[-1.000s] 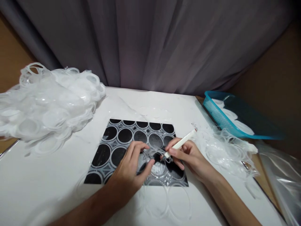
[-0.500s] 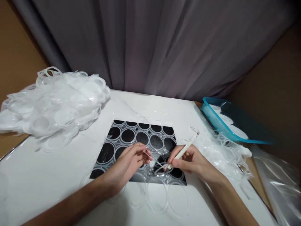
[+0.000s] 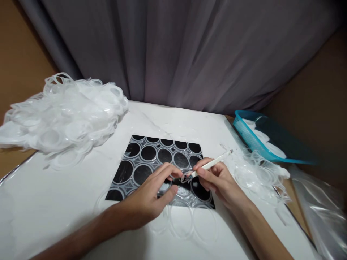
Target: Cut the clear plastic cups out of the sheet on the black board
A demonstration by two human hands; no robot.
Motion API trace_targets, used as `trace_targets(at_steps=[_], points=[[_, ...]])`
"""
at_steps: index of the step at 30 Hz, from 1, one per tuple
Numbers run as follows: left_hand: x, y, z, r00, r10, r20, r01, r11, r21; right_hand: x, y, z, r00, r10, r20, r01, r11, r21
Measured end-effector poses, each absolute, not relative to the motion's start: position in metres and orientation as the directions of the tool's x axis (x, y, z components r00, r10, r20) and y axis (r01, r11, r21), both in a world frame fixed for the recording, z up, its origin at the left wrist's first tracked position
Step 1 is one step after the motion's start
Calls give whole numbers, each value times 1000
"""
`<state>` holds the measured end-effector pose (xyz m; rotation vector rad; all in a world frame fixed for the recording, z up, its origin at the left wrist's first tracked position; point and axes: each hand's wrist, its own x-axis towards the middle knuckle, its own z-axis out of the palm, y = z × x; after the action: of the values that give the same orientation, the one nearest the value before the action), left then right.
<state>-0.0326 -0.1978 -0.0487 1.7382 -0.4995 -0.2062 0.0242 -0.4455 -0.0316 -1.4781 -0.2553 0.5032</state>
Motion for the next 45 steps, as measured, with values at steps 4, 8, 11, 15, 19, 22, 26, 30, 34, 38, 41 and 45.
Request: trace_targets(at_steps=[4, 8, 11, 15, 19, 22, 26, 30, 34, 38, 41, 45], points=[[-26, -201, -52, 912, -393, 119, -198, -166, 966, 24, -446, -33, 838, 515, -180, -217, 13, -976], [-20, -198, -46, 929, -369, 37, -77, -96, 992, 24, -447, -35, 743, 630, -226, -269, -28, -963], [-18, -193, -43, 914, -405, -4, -6, -23, 1000, 22, -447, -35, 628, 749, -209, -283, -31, -959], [-14, -188, -44, 890, -455, -24, 26, 0, 1000, 19, -445, -37, 520, 837, -170, -312, 1, -950], [-10, -184, -48, 827, -561, -49, 123, 94, 988, 17, -448, -40, 537, 831, -146, -301, 27, -953], [-10, -185, -50, 826, -562, -51, 145, 124, 982, 18, -450, -39, 605, 783, -141, -283, 47, -958], [-13, -191, -50, 836, -546, -55, 160, 145, 976, 20, -450, -34, 679, 719, -148, -277, 64, -959], [-15, -195, -49, 842, -537, -37, 140, 152, 978, 21, -448, -31, 724, 663, -191, -288, 38, -957], [-13, -196, -53, 854, -513, -90, 231, 219, 948, 22, -448, -33, 733, 656, -178, -275, 47, -960], [-12, -196, -58, 903, -420, -88, 188, 204, 961, 23, -449, -36, 744, 647, -169, -261, 48, -964], [-11, -194, -60, 905, -415, -94, 182, 177, 967, 25, -449, -36, 750, 640, -166, -265, 61, -962], [-8, -191, -61, 882, -454, -126, 219, 158, 963, 27, -451, -36, 757, 633, -161, -258, 63, -964]])
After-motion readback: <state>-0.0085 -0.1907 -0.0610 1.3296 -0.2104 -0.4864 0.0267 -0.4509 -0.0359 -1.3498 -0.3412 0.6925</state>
